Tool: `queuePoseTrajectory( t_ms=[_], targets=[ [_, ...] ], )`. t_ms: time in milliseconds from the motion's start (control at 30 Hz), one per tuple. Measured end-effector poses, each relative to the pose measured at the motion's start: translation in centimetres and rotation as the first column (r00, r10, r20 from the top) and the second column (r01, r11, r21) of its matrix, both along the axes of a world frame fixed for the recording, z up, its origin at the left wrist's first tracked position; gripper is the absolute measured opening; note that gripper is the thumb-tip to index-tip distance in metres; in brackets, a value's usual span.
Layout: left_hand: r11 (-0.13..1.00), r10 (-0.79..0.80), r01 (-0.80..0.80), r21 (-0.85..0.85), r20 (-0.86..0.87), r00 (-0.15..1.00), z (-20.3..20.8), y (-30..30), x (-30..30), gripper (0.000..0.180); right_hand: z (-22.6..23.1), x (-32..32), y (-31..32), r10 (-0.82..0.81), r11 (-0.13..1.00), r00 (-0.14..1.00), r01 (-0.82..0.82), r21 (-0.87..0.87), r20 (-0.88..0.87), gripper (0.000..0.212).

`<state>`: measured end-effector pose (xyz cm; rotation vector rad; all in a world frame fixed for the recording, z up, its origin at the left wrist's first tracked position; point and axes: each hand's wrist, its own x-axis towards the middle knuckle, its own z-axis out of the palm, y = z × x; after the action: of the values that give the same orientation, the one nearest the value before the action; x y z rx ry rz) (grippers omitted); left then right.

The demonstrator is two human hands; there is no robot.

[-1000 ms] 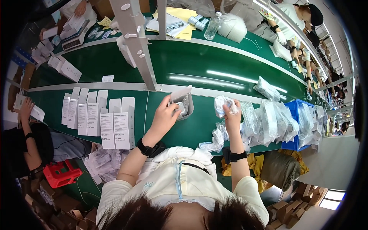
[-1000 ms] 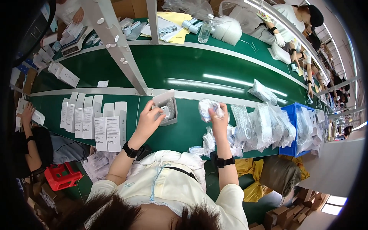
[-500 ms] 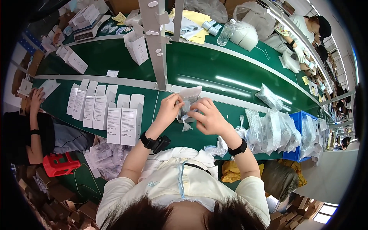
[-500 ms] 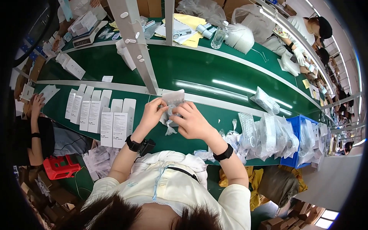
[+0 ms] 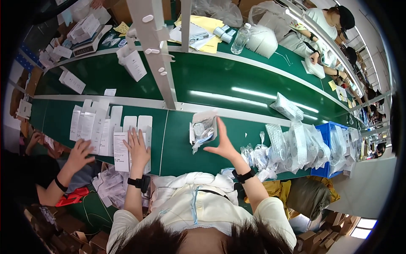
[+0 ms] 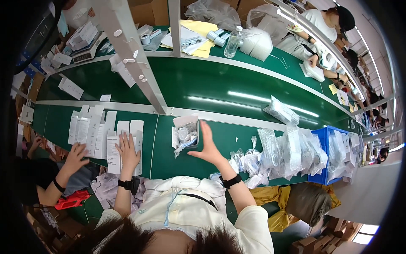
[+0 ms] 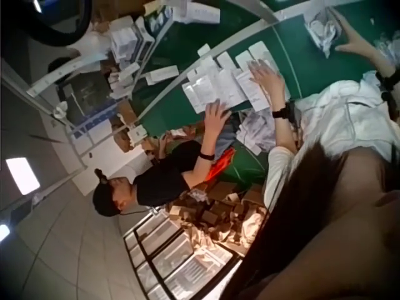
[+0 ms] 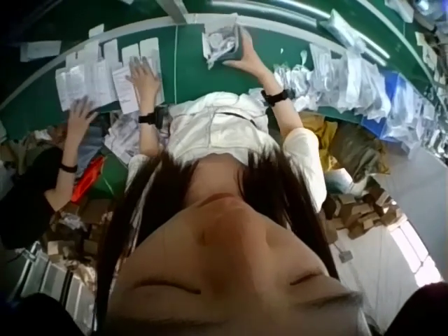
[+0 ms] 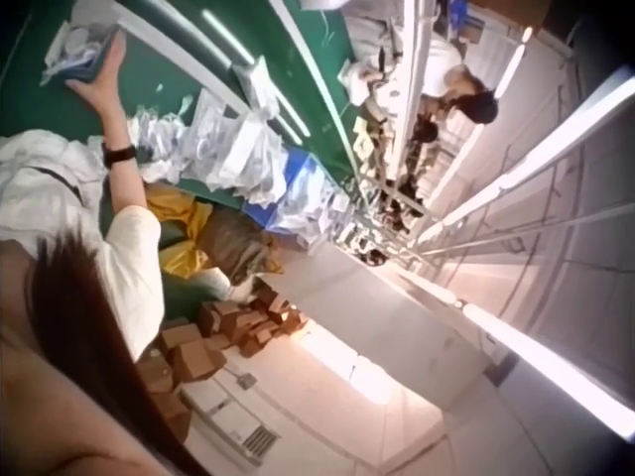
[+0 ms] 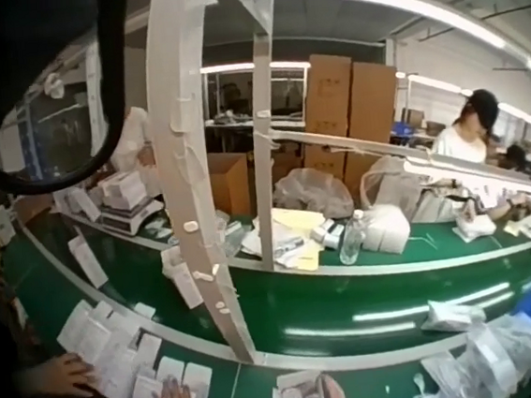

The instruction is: The person packs handheld fans by placing each bubble-wrapped fan and a charging cable into a small white box. This process is repeated for several units before the person gathers the completed boxes from the table.

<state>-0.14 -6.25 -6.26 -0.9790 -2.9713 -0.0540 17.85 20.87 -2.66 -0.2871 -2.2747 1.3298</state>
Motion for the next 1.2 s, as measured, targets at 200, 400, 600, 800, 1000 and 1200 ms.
queuePoseTrajectory(
  t_ms=[200, 400, 600, 800, 1000, 1200],
  targets=[
    [0.956, -0.252, 0.205, 0.207, 0.232, 0.94, 1.1, 4.6, 3.6, 0.084, -2.6, -4.3, 3.0, 0.051, 0.941, 0.99, -0.004, -0.337, 0.131, 0.104],
    [0.85, -0.335, 0.024, 0.526, 0.505, 0.795, 2.4, 9.2, 3.2, 0.08, -3.2, -8.1, 14.6, -0.269, 0.924, 0.963, 0.261, -0.28, 0.01, 0.106],
    [0.91, -0.409, 0.097, 0.403, 0.834, 0.371, -1.0, 9.8, 1.5, 0.083, -3.8, -5.4, 19.3, -0.237, 0.938, 0.966, 0.201, 0.281, 0.101, 0.104],
    [0.769, -0.547, -0.311, 0.559, 0.827, 0.131, 3.0, 10.3, 2.2, 0.079, -7.2, 8.2, 31.3, -0.891, 0.454, 0.039, 0.133, 0.881, 0.453, 0.069],
    [0.62, -0.734, 0.249, 0.744, 0.438, 0.519, 7.9, 15.8, 2.9, 0.07, -8.2, 10.6, 31.5, -0.844, 0.532, 0.223, 0.231, 0.815, 0.488, 0.04],
    [0.588, -0.713, 0.267, 0.764, 0.332, 0.618, 6.8, 19.6, 4.3, 0.063, 3.5, 8.4, 24.5, -0.712, 0.665, 0.502, 0.261, 0.699, 0.491, 0.035]
  ],
)
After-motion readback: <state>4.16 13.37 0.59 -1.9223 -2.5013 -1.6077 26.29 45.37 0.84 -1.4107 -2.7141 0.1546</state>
